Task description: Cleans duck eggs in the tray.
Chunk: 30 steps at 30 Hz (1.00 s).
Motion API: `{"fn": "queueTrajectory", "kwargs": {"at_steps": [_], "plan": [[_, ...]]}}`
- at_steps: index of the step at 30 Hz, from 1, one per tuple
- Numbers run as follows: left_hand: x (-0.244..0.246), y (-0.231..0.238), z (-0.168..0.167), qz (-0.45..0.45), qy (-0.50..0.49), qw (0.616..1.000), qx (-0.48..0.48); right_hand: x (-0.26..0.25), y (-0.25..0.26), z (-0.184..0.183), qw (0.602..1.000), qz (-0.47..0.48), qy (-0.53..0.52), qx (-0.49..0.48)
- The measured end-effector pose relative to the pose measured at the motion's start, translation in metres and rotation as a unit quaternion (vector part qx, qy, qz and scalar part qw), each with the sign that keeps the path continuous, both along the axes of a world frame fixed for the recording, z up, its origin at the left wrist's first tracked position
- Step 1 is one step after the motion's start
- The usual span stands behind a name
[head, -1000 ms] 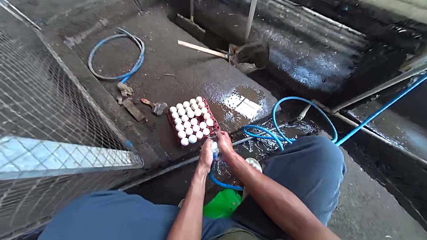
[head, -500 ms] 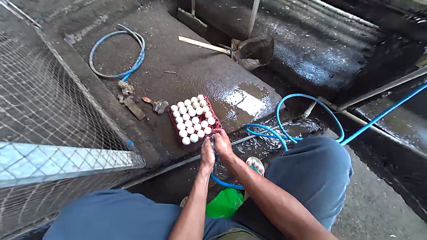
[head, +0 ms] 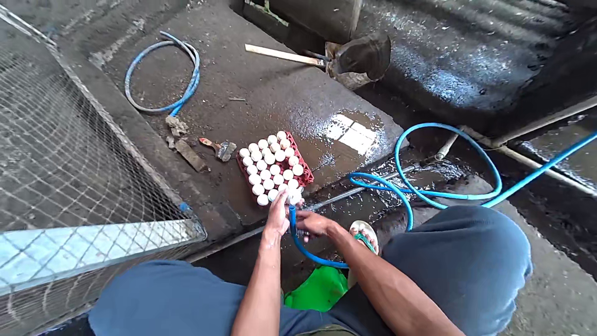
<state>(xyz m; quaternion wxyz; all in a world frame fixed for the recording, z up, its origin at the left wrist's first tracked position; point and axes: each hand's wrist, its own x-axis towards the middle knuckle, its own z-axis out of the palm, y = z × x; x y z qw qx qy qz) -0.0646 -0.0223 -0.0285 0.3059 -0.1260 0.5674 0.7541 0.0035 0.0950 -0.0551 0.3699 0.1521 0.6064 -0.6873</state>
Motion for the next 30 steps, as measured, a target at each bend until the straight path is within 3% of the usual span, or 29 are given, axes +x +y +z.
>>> {"fn": "queueTrajectory", "kwargs": {"at_steps": [5, 9, 12, 14, 22, 30], "plan": [[-0.034, 0.003, -0.032, 0.053, 0.000, 0.998, -0.028, -0.004, -0.015, -0.022, 1.000, -0.005, 0.003, -0.010], [-0.080, 0.016, -0.050, 0.010, 0.058, 0.978, -0.202, -0.009, -0.014, -0.028, 1.000, 0.007, 0.011, 0.012], [-0.121, 0.021, -0.073, -0.104, 0.170, 0.893, -0.404, -0.014, -0.012, -0.030, 1.000, 0.022, 0.007, 0.020], [-0.143, 0.026, -0.089, -0.144, 0.225, 0.839, -0.474, -0.016, -0.012, -0.031, 0.999, 0.029, 0.002, 0.026], [-0.173, 0.040, -0.121, -0.235, 0.300, 0.762, -0.523, -0.018, -0.010, -0.029, 0.997, 0.064, 0.009, 0.046], [-0.179, 0.024, -0.119, -0.225, 0.347, 0.744, -0.524, -0.021, -0.007, -0.030, 0.997, 0.061, 0.007, 0.049]]}}
